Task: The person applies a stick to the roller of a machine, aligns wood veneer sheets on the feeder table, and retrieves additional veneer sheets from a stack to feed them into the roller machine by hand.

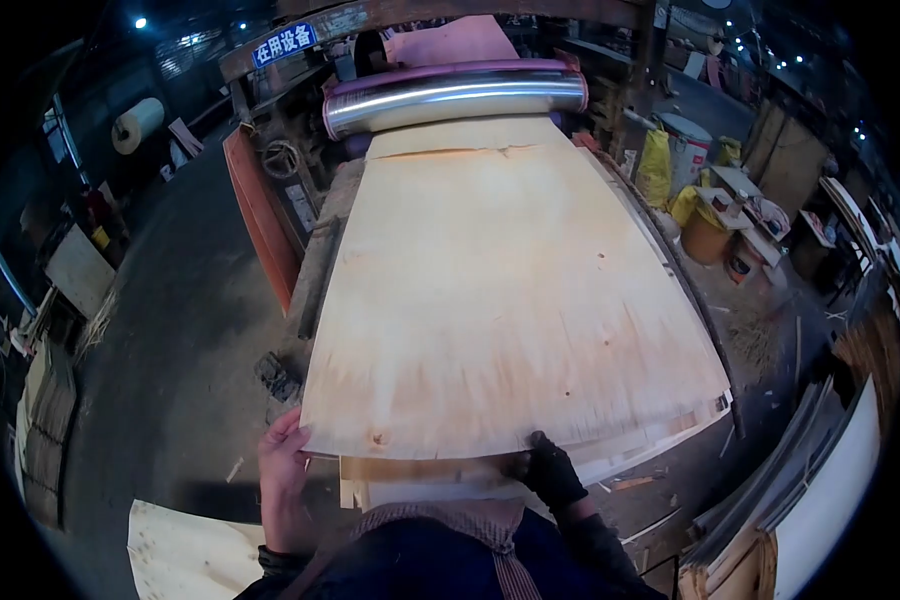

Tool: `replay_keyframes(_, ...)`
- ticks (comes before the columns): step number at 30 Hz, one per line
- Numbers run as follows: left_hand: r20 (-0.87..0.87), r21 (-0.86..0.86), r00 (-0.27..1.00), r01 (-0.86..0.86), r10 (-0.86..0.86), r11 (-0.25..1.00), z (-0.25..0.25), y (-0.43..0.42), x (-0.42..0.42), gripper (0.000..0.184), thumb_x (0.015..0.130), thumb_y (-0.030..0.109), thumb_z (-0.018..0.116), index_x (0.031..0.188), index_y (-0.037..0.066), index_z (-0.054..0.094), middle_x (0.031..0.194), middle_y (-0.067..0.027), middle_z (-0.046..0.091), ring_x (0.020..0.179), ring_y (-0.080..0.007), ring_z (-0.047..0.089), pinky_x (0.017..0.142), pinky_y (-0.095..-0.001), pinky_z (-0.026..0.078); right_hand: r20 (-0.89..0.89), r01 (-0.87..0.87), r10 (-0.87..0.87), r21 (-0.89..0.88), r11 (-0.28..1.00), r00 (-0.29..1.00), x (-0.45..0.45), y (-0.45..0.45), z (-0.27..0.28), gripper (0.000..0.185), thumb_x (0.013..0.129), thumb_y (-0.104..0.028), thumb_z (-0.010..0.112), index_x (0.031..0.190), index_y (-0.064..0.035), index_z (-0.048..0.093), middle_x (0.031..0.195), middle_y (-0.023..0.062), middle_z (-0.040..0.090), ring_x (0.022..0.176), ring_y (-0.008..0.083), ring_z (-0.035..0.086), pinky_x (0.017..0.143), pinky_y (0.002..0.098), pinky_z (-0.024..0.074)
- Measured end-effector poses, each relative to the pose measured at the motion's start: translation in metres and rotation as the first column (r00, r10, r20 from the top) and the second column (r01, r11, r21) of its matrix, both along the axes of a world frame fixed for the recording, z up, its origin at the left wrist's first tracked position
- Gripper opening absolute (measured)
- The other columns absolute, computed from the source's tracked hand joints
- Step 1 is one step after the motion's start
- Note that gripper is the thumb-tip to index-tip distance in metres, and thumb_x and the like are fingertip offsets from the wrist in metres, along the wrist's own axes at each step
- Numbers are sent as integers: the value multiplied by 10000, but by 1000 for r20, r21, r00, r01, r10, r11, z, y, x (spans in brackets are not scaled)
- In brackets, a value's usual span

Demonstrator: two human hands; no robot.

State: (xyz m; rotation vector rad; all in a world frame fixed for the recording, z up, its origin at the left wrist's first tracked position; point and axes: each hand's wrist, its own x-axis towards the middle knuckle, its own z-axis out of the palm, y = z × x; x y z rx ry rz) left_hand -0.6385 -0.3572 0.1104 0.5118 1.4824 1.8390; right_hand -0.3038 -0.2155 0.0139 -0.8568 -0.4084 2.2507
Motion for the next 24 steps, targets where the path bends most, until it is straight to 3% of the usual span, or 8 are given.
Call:
replay_keyframes(6, -73, -168, 995, -82, 71, 982, -108, -15, -40, 399, 764, -27, 481, 1160, 21, 476, 1007, -93, 586, 836, -176, 590, 629, -276, 489, 269, -148, 96, 178, 973, 958, -1, 22, -24, 285, 901, -312, 439, 778, -62, 499, 607, 56, 527, 546, 178, 546, 499, 300, 448)
replay_keyframes(8, -569, -322, 819, -135, -78, 937, -194, -22, -71, 467, 763, 69, 541, 1211, 25, 418, 1056, -99, 562, 871, -202, 578, 651, -302, 474, 683, -463, -85, 575, 675, 725, -10, 42, -27, 261, 869, -312, 505, 786, -64, 518, 581, 7, 501, 547, 126, 521, 503, 278, 443)
replay_keyframes(12, -718, -561, 595, -186, -362, 807, -164, -7, -7, 562, 748, 159, 584, 1241, 3, 366, 1067, -129, 547, 864, -203, 567, 676, -313, 464, 676, -526, -214, 701, 482, 705, -42, 104, -20, 224, 865, -252, 512, 784, -44, 510, 568, 8, 505, 521, 137, 514, 511, 296, 449)
replay_keyframes(14, -606, -638, 693, -132, -389, 759, -127, 9, 27, 649, 744, 149, 587, 1275, -25, 256, 1056, -271, 501, 918, -389, 545, 735, -413, 461, 595, -503, -373, 803, 321, 712, -62, 131, -3, 168, 865, -208, 501, 778, -65, 515, 610, 27, 535, 562, 166, 536, 579, 313, 474)
replay_keyframes(15, -764, -536, 536, -220, -358, 815, -135, 7, 28, 627, 754, 164, 594, 1265, -23, 281, 994, -276, 528, 862, -389, 568, 674, -406, 472, 592, -500, -367, 805, 320, 718, -70, 148, -17, 168, 865, -208, 501, 778, -65, 515, 610, 27, 535, 562, 166, 536, 579, 313, 474)
replay_keyframes(17, -665, -609, 644, -175, -378, 773, -173, -2, 2, 619, 759, 176, 598, 1257, -32, 296, 965, -262, 542, 823, -355, 584, 655, -386, 476, -206, 89, -5, 400, 912, 978, -93, 183, -53, 102, 856, -177, 509, 811, -86, 516, 782, 67, 585, 728, 208, 580, 714, 358, 492)
replay_keyframes(21, -314, -657, 911, -6, -266, 754, -167, -6, -1, 555, 774, 134, 599, 1241, -39, 352, 952, -187, 577, 778, -231, 600, 636, -324, 488, -256, 116, -89, 90, 989, 963, -103, 183, -38, 217, 878, -175, 498, 1070, -83, 457, 1098, 141, 510, 970, 299, 526, 857, 450, 436)
replay_keyframes(24, -201, -435, 976, -9, -87, 900, -176, -8, -6, 493, 771, 24, 565, 1231, -32, 394, 976, -118, 586, 795, -167, 585, 671, -276, 483, -158, -9, 44, 214, 977, 987, -94, 148, -58, 259, 879, -183, 501, 1113, -82, 454, 1096, 146, 515, 972, 293, 529, 854, 452, 441)
